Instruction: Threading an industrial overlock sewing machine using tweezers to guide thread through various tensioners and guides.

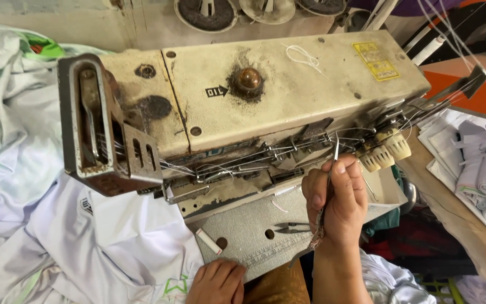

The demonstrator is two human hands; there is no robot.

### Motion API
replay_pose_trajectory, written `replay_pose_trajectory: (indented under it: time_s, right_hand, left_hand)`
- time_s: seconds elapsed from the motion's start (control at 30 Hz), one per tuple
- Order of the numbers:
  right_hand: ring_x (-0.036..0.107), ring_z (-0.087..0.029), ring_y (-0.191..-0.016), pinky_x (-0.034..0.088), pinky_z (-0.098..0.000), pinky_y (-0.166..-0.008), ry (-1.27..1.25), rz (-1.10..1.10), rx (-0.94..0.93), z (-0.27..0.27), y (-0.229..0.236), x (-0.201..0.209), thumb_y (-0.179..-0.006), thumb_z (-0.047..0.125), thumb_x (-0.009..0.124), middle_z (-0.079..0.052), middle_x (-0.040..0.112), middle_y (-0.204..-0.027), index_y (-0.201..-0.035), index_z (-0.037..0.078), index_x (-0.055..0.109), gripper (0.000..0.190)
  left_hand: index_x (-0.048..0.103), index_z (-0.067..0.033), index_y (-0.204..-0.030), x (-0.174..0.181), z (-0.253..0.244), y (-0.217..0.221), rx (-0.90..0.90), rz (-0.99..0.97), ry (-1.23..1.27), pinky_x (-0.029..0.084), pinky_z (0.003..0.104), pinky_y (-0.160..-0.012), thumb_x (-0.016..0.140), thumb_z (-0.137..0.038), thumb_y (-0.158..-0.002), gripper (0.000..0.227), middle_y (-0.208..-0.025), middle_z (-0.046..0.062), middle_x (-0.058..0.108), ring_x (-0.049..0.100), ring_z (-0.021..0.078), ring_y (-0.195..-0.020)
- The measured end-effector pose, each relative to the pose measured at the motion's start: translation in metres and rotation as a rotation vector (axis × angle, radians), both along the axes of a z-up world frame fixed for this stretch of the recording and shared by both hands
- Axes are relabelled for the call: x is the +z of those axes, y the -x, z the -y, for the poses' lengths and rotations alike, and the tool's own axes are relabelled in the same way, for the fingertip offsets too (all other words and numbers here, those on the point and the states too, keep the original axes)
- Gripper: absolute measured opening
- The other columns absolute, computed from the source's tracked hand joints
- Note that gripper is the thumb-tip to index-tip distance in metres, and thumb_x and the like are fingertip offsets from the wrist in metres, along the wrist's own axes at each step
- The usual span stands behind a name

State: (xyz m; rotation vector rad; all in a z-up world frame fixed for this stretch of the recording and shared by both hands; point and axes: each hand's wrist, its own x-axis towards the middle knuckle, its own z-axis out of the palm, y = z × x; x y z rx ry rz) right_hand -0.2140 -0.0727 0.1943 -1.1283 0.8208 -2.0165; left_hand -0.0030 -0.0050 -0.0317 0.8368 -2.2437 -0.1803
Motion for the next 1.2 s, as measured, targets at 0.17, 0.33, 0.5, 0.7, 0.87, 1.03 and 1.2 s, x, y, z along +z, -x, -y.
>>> replay_pose_trajectory:
  time_s: [0.17, 0.33, 0.5, 0.7, 0.87, 1.03, 1.2]
  right_hand:
    - [0.033, -0.01, -0.031, 0.027, -0.0254, -0.045, 0.002, -0.035, 0.03, 0.002, 0.001, 0.003, -0.111, 0.018, 0.045, -0.001, 0.046, -0.053, -0.099, 0.008, 0.056, 0.019]
    - [0.028, -0.014, -0.04, 0.023, -0.028, -0.045, -0.098, 0.074, -0.08, -0.005, 0.001, -0.001, -0.106, 0.025, 0.057, -0.002, 0.035, -0.048, -0.095, 0.011, 0.053, 0.018]
    - [0.029, -0.013, -0.033, 0.021, -0.0285, -0.041, -0.014, -0.021, -0.04, -0.002, -0.007, 0.006, -0.112, 0.02, 0.047, -0.002, 0.04, -0.053, -0.098, 0.011, 0.054, 0.018]
    - [0.032, -0.01, -0.033, 0.024, -0.0252, -0.041, 0.085, -0.047, 0.081, 0.002, -0.001, 0.004, -0.113, 0.016, 0.043, -0.001, 0.05, -0.059, -0.103, 0.009, 0.056, 0.018]
    - [0.031, -0.01, -0.032, 0.025, -0.0247, -0.043, 0.06, -0.028, 0.044, 0.001, 0.002, 0.0, -0.112, 0.018, 0.044, -0.002, 0.047, -0.055, -0.102, 0.007, 0.054, 0.018]
    - [0.033, -0.011, -0.034, 0.028, -0.0246, -0.042, -0.002, -0.046, -0.021, 0.001, 0.004, -0.002, -0.112, 0.019, 0.044, -0.002, 0.048, -0.055, -0.099, 0.007, 0.054, 0.021]
    - [0.032, -0.012, -0.034, 0.03, -0.0255, -0.044, -0.011, -0.025, -0.014, 0.0, 0.005, -0.004, -0.111, 0.018, 0.045, -0.004, 0.049, -0.053, -0.099, 0.006, 0.054, 0.02]
  left_hand:
    - [0.071, -0.0173, -0.107, 0.015, 0.005, 0.002, 0.024, -0.035, -0.006, 0.048, 0.037, -0.075, 0.067, -0.021, -0.087, 0.021, -0.104, -0.001, 0.07, 0.064, 0.0215, -0.095]
    - [0.068, -0.01, -0.109, 0.051, 0.001, -0.004, -0.048, -0.006, -0.129, 0.045, 0.042, -0.075, 0.061, -0.014, -0.092, 0.019, -0.101, 0.007, 0.065, 0.059, 0.0306, -0.092]
    - [0.069, -0.0096, -0.107, 0.054, 0.0, -0.004, -0.014, 0.001, -0.073, 0.046, 0.038, -0.075, 0.064, -0.012, -0.091, 0.017, -0.104, 0.005, 0.068, 0.061, 0.028, -0.096]
    - [0.069, -0.0109, -0.11, 0.041, 0.001, -0.002, -0.02, -0.006, -0.05, 0.047, 0.038, -0.078, 0.063, -0.016, -0.091, 0.02, -0.106, 0.004, 0.069, 0.062, 0.0262, -0.098]
    - [0.07, -0.0126, -0.108, 0.036, 0.001, -0.002, -0.008, 0.007, -0.015, 0.048, 0.038, -0.075, 0.062, -0.019, -0.09, 0.02, -0.106, 0.005, 0.07, 0.062, 0.0258, -0.097]
    - [0.07, -0.0168, -0.11, 0.015, 0.0, -0.001, -0.005, 0.032, -0.055, 0.048, 0.039, -0.074, 0.063, -0.023, -0.088, 0.024, -0.108, 0.0, 0.069, 0.062, 0.0246, -0.1]
    - [0.071, -0.0165, -0.109, 0.005, -0.001, 0.0, 0.006, 0.023, -0.057, 0.048, 0.039, -0.075, 0.064, -0.022, -0.086, 0.025, -0.106, 0.001, 0.07, 0.062, 0.0242, -0.1]
